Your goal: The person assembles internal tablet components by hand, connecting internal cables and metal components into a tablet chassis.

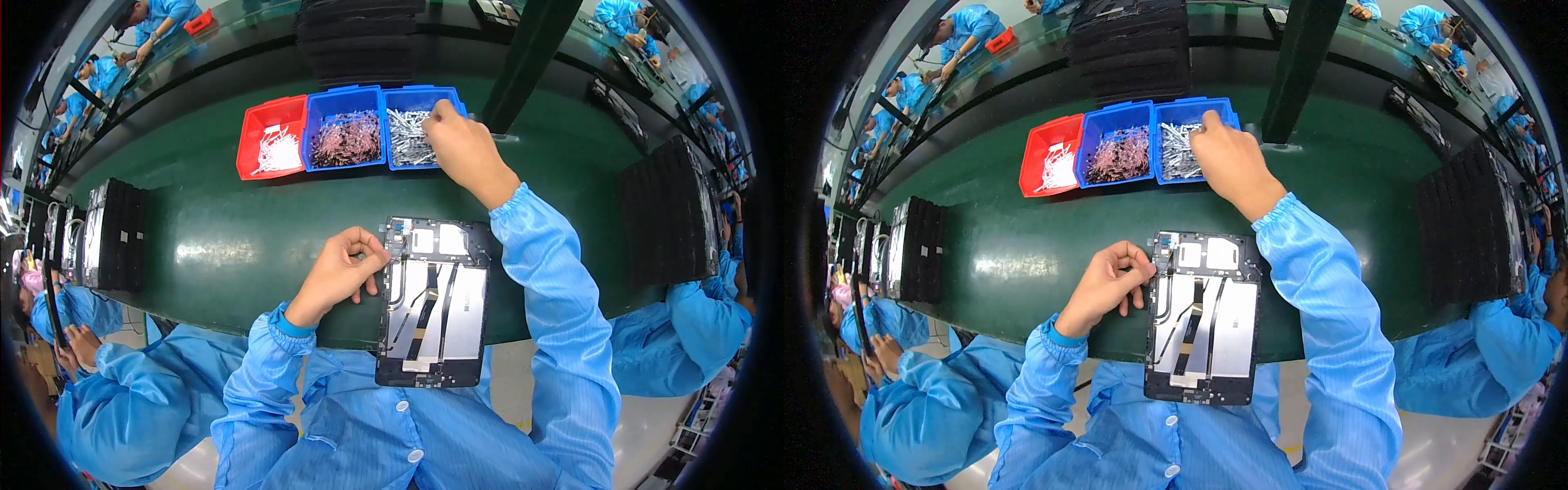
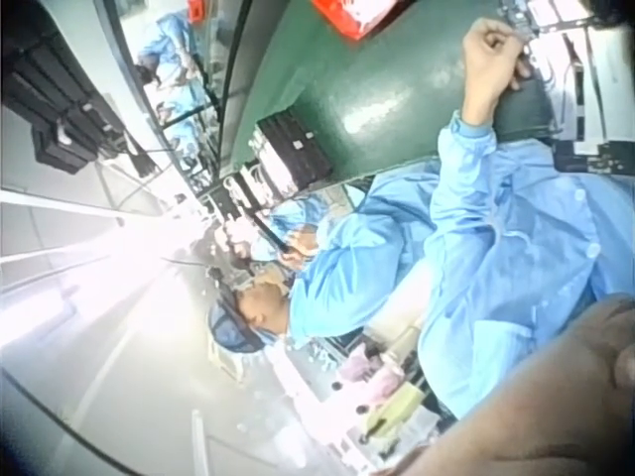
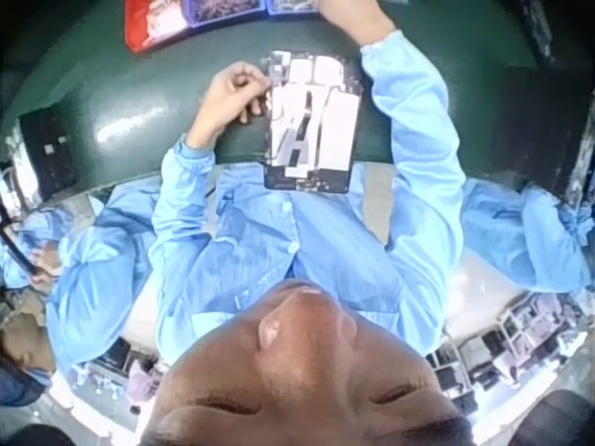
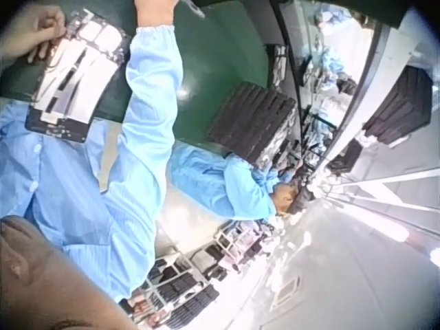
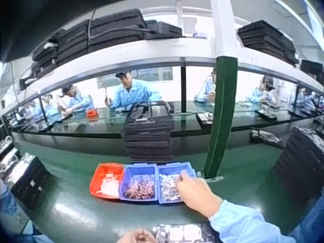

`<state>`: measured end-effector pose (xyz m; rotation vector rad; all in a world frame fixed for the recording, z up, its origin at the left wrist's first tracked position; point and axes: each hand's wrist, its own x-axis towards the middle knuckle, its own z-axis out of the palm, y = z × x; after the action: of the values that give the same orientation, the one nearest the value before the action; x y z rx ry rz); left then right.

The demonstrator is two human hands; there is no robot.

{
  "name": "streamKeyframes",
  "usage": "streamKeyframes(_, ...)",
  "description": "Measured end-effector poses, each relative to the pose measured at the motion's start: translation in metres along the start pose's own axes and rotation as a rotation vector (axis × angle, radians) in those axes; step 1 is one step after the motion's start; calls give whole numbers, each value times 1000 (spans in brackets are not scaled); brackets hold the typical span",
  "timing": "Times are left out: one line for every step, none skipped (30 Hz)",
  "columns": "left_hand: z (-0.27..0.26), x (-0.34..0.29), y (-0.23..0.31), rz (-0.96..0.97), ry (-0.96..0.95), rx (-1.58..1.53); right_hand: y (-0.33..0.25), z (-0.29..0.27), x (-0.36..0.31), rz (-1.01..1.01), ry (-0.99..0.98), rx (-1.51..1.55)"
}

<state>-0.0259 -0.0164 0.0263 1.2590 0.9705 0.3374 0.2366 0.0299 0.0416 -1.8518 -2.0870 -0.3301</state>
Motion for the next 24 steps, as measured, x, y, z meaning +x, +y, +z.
streamKeyframes(0,0,0,4,0,5,-1,2,1,3,2,-1)
streamKeyframes(0,0,1,5,-2,9,-4,4,3,-14,-28,-13)
streamKeyframes(0,-1,1,-4,5,7,-4,6,4,-31,-59,-26)
streamKeyframes(0,-1,1,-12,12,5,-2,10,4,-61,-17,-10)
streamKeyframes(1,-1,2,-11,9,8,1,11,3,-57,-15,-12)
streamKeyframes(1,-1,1,-7,11,6,0,10,3,-39,-16,9)
streamKeyframes(2,-1,1,-3,12,3,-1,8,3,-21,-17,30)
streamKeyframes(2,-1,1,-1,12,4,-1,5,3,-21,-15,29)
streamKeyframes(2,-1,0,2,10,1,-5,-1,2,4,60,92)
streamKeyframes(2,0,0,4,7,-4,-6,-3,2,28,135,154)
streamKeyframes(1,-1,-1,5,7,-4,-4,-4,2,27,135,153)
streamKeyframes(1,-1,-2,33,27,-29,0,-6,3,76,246,345)
streamKeyframes(0,-1,-3,61,48,-54,1,-9,4,124,354,537)
streamKeyframes(1,-1,-4,62,49,-58,0,-14,-1,198,365,650)
streamKeyframes(1,0,-4,92,77,-83,-6,-21,-8,193,361,649)
streamKeyframes(1,-1,-5,122,115,-109,-13,-27,-15,365,247,947)
streamKeyframes(4,-2,-3,121,129,-116,-21,-34,-24,540,117,1239)
streamKeyframes(11,-4,3,199,136,-162,-30,-46,-35,608,20,1406)
streamKeyframes(18,-7,9,275,142,-206,-39,-56,-47,680,-83,1570)
streamKeyframes(26,-7,16,307,125,-244,-49,-60,-59,695,-69,1601)
streamKeyframes(28,-8,18,302,133,-248,-56,-58,-70,697,-59,1631)
streamKeyframes(30,-7,20,310,105,-267,-62,-55,-80,700,-80,1672)
streamKeyframes(30,-7,20,318,77,-286,-67,-53,-88,704,-101,1714)
streamKeyframes(28,-6,16,322,57,-276,-69,-53,-93,708,-103,1717)
